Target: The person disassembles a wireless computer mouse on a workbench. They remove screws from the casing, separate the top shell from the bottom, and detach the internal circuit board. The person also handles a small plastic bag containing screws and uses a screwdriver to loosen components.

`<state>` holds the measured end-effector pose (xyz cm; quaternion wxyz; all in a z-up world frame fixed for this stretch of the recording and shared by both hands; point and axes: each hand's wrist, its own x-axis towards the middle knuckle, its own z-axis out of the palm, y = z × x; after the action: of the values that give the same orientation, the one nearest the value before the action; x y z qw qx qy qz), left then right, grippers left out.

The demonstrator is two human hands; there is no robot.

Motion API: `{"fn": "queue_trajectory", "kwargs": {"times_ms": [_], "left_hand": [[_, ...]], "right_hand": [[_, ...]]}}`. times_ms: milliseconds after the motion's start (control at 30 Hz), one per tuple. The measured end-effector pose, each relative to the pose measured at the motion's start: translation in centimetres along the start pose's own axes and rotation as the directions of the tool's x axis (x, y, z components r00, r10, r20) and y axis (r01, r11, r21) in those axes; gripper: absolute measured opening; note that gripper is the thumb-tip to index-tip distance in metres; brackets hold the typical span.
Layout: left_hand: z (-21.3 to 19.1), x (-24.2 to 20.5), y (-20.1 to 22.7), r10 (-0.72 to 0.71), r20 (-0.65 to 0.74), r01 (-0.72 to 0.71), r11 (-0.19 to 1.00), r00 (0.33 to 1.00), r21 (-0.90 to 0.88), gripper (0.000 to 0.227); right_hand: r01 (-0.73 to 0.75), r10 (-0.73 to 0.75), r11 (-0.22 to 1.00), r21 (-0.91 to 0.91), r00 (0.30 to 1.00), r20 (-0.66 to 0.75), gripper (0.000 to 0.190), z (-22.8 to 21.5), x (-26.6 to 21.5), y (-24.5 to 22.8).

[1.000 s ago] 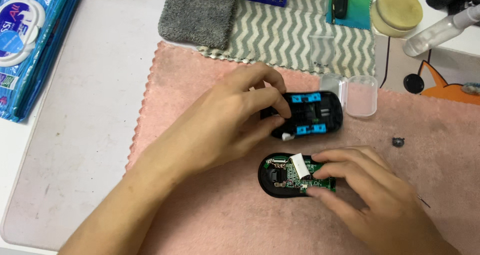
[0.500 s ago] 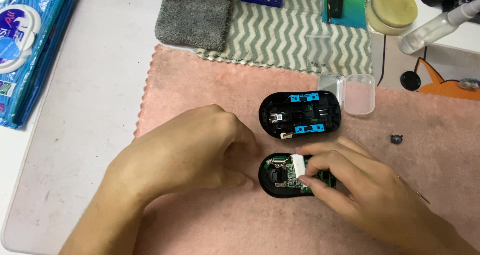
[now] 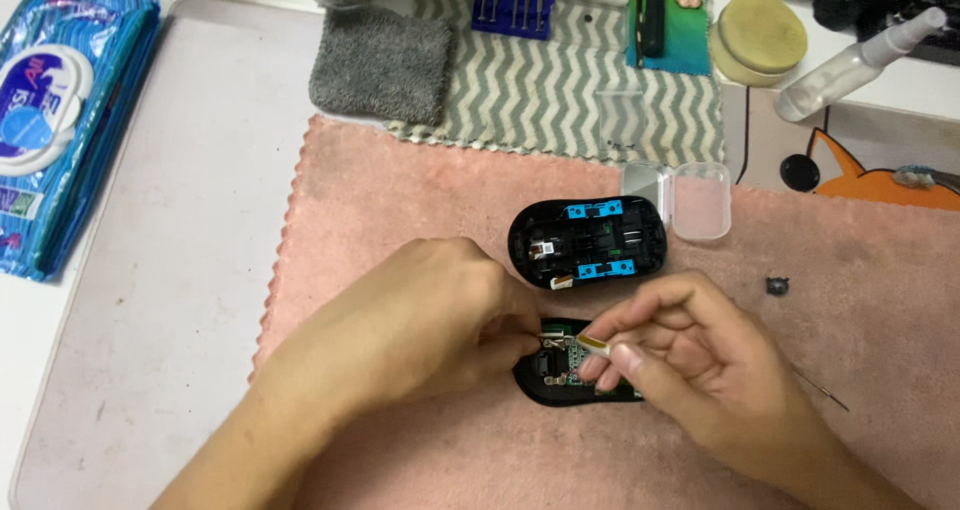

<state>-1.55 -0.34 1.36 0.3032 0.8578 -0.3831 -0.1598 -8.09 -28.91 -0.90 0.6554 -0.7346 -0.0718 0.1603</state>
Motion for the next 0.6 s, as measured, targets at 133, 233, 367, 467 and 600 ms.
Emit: {"fn": "queue_trajectory", "kwargs": {"times_ms": [133, 233, 367, 467, 600], "left_hand": [[0.9, 0.0, -0.3, 0.032, -0.018, -0.031, 0.997, 0.999, 0.073, 0.014], [1.3, -0.1, 0.1, 0.091, -0.038, -0.084, 0.984, 0.995, 0.158, 0.011], [2.7, -0.2, -0.1, 0.112, -0.036, -0.096, 0.944, 0.993, 0.316, 0.008], [4.8, -0.6, 0.3, 0.115, -0.058, -0.080, 0.901, 0.992, 0.426, 0.008], [5.9, -1.6, 1.1, 0.180, -0.175, -0.069, 0.862, 0.968, 0.501, 0.010]], "right_hand": [[0.006, -0.006, 0.999, 0.039, 1.000, 0.010, 0.021, 0.3, 0.7, 0.6], [-0.023, 0.024, 0.999, 0.036, 0.999, -0.037, 0.030, 0.3, 0.5, 1.3], [-0.002, 0.002, 0.995, 0.097, 1.000, -0.003, 0.050, 0.3, 0.4, 1.9], [0.073, -0.072, 0.996, 0.058, 0.997, -0.021, 0.059, 0.8, 0.8, 2.2], [0.125, -0.139, 0.977, -0.175, 0.988, -0.073, 0.035, 1.5, 0.9, 2.0]]}}
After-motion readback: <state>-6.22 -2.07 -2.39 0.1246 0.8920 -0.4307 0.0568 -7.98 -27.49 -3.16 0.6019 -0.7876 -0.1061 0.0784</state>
